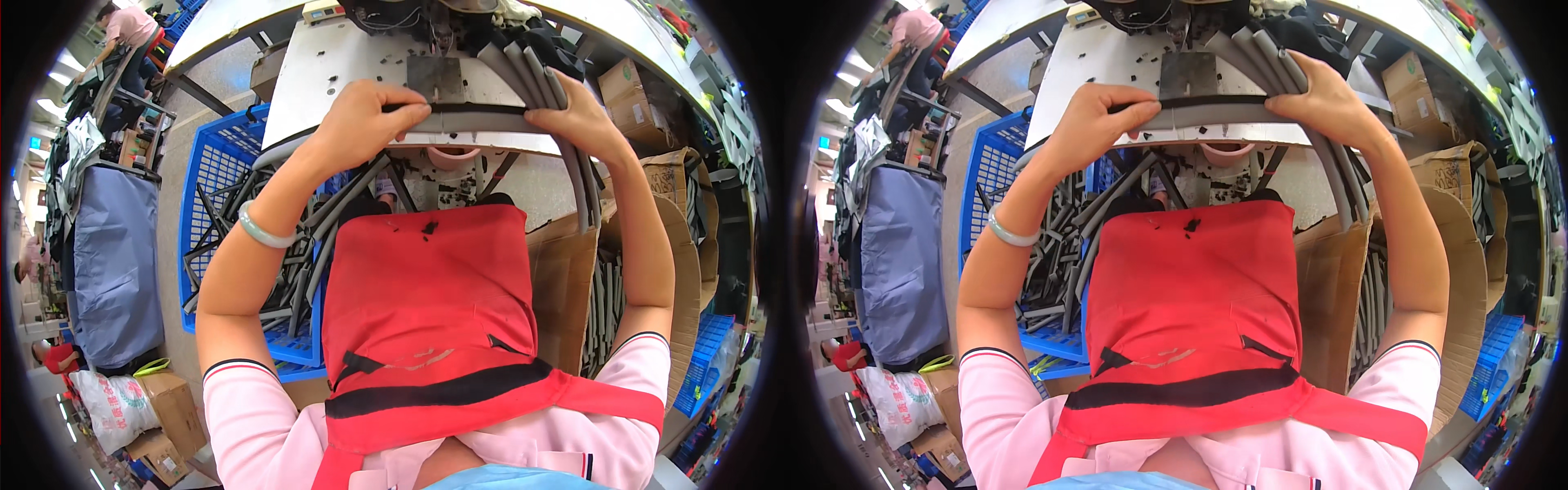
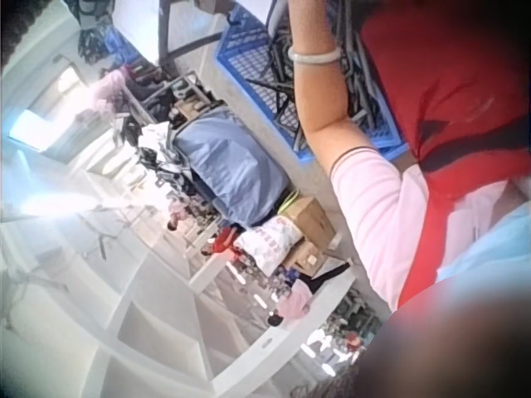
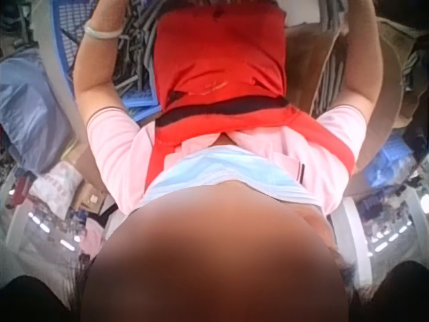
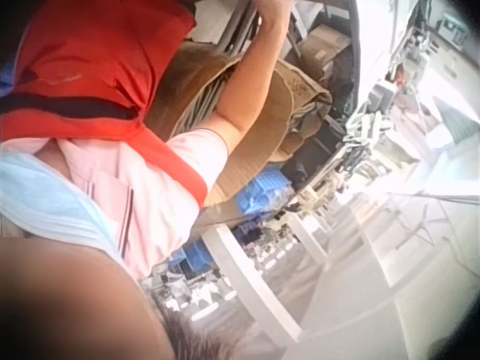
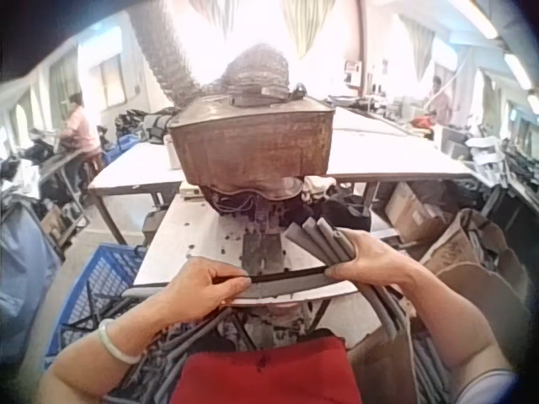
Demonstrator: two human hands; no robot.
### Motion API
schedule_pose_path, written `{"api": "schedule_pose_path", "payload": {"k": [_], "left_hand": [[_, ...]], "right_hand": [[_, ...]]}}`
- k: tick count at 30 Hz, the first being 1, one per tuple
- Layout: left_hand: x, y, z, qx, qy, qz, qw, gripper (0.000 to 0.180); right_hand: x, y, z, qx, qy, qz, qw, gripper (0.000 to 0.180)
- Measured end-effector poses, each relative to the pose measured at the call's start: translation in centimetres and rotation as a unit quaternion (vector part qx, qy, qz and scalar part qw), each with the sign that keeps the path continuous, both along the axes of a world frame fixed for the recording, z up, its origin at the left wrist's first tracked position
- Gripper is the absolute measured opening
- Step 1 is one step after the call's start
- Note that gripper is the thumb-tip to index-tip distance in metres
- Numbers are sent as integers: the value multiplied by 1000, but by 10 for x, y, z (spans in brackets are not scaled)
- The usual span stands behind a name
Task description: Feeding foam tubes into an industrial machine and trimming them with scissors.
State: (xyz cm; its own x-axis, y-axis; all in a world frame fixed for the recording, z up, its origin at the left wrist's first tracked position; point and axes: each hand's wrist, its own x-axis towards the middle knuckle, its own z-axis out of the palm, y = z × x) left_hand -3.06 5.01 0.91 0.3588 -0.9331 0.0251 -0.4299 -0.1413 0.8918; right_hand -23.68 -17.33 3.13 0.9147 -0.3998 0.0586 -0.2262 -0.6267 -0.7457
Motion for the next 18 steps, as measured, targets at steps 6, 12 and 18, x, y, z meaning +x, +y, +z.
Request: {"api": "schedule_pose_path", "payload": {"k": [6,12,18], "left_hand": [[18,-28,5,-1,-25,37,999,30],[30,-44,-1,25,-13,40,999,31],[38,-51,-5,1,-5,42,999,30]], "right_hand": [[23,-28,-3,-27,-23,-4,999,49],[30,-37,-2,-13,-24,-14,1000,43],[36,-49,-9,-1,-25,-3,1000,42]]}}
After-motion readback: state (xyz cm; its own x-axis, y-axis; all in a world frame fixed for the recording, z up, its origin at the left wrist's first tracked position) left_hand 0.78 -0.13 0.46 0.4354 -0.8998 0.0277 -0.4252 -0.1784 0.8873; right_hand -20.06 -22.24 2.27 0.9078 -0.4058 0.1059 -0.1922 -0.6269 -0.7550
